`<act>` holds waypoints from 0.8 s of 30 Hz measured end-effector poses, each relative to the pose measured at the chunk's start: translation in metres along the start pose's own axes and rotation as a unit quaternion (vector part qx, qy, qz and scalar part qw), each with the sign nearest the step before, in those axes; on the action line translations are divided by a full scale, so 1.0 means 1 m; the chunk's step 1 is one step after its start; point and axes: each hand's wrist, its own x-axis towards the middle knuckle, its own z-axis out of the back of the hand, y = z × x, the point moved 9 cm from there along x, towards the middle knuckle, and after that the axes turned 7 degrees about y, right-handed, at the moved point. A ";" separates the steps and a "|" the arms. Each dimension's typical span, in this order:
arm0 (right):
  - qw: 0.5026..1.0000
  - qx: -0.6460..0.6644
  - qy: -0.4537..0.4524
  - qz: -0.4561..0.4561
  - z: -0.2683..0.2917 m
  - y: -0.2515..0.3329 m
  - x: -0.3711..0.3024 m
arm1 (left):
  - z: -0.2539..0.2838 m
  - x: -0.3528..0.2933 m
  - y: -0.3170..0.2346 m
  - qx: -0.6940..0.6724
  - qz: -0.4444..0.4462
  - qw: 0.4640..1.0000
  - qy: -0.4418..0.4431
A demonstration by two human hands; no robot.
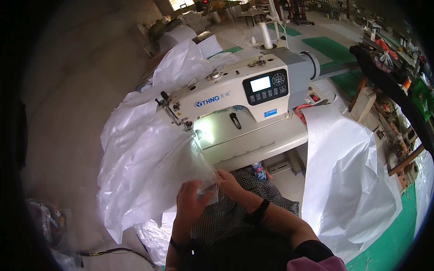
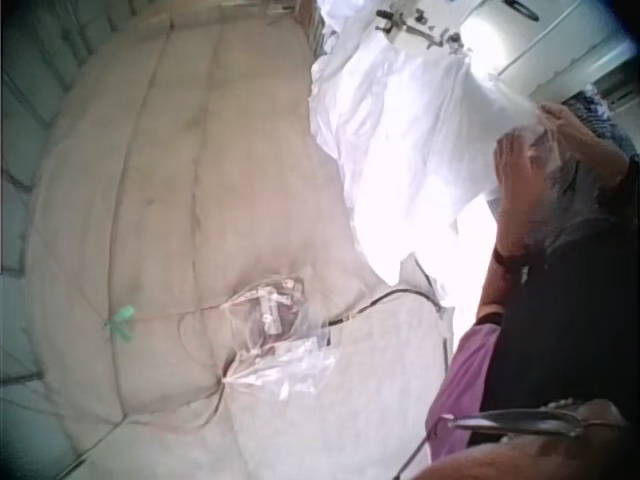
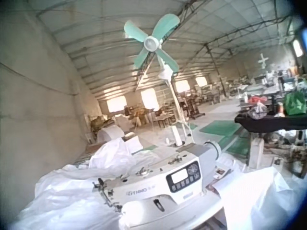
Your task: Sewing together large pieces of translucent white plastic material using an industrial sewing machine.
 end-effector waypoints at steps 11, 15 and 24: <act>0.994 0.097 0.039 -0.014 -0.011 0.010 -0.004 | -0.040 0.008 -0.006 0.278 -0.144 0.946 -0.081; 0.990 0.129 0.060 -0.015 -0.006 0.011 -0.002 | -0.040 0.015 -0.008 0.216 -0.179 0.956 -0.082; 0.981 -0.177 -0.045 0.068 0.006 0.031 0.012 | -0.036 -0.013 -0.005 0.191 -0.189 0.960 -0.082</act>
